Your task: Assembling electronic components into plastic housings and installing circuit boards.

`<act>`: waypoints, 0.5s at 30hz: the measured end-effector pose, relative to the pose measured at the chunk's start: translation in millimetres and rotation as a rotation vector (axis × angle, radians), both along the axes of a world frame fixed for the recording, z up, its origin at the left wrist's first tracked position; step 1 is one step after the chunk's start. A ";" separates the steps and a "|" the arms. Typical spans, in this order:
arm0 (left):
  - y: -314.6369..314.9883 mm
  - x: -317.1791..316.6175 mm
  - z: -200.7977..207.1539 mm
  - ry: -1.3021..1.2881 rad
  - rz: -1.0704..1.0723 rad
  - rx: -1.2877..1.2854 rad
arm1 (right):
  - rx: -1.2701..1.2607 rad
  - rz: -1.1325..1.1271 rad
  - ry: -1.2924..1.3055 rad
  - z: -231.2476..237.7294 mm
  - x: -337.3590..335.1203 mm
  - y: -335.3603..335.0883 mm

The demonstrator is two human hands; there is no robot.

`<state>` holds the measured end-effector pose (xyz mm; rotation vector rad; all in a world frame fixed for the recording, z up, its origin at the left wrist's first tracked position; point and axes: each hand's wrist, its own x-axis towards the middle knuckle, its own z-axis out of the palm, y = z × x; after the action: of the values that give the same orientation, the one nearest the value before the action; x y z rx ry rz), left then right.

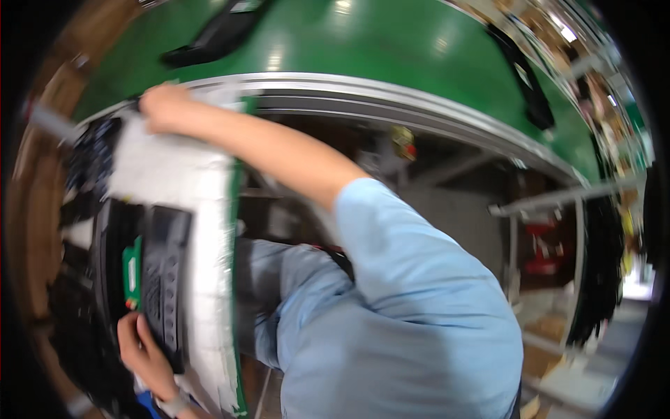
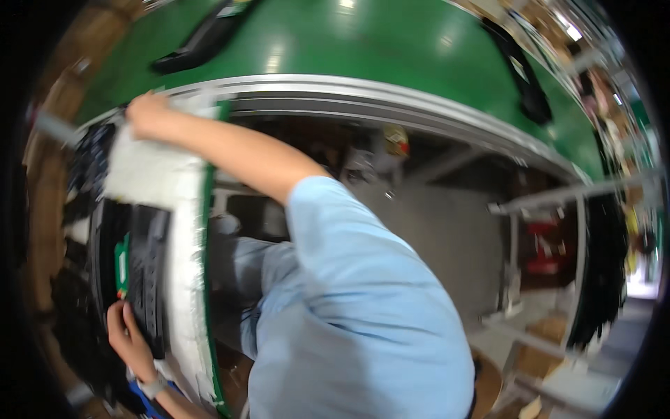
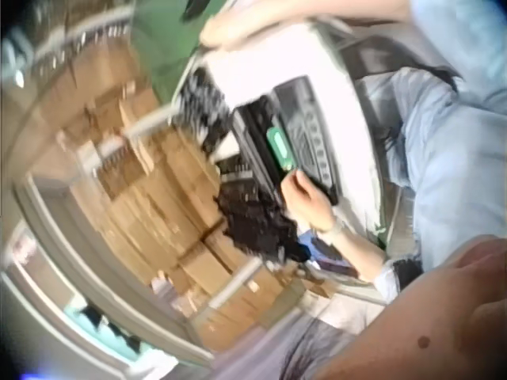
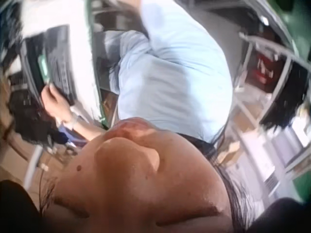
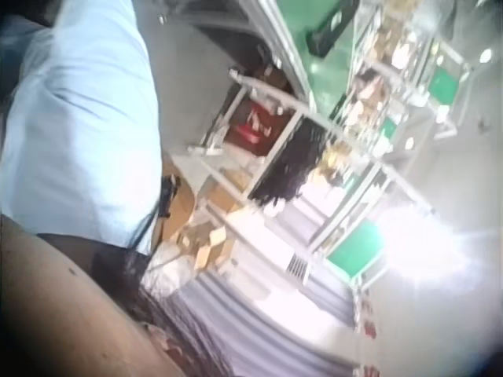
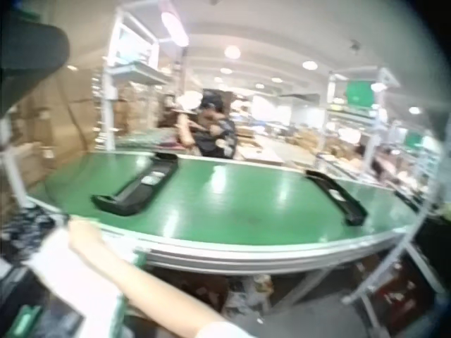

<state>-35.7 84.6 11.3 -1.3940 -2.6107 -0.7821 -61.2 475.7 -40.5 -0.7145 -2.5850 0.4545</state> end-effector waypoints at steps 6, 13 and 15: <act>19.3 24.6 15.5 0.358 0.101 0.220 | 0.195 0.296 0.294 49.8 30.8 -46.8; -5.2 72.6 -2.5 -1.573 -0.173 0.331 | 0.110 1.031 0.074 90.3 -40.1 -157.3; -0.8 71.3 -31.3 -1.923 -0.300 0.505 | 0.214 0.940 -0.340 92.7 -52.6 -166.7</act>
<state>35.6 83.9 -20.0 -0.7584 -2.0969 -3.8331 -113.8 309.0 52.2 0.5993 -3.1003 0.3170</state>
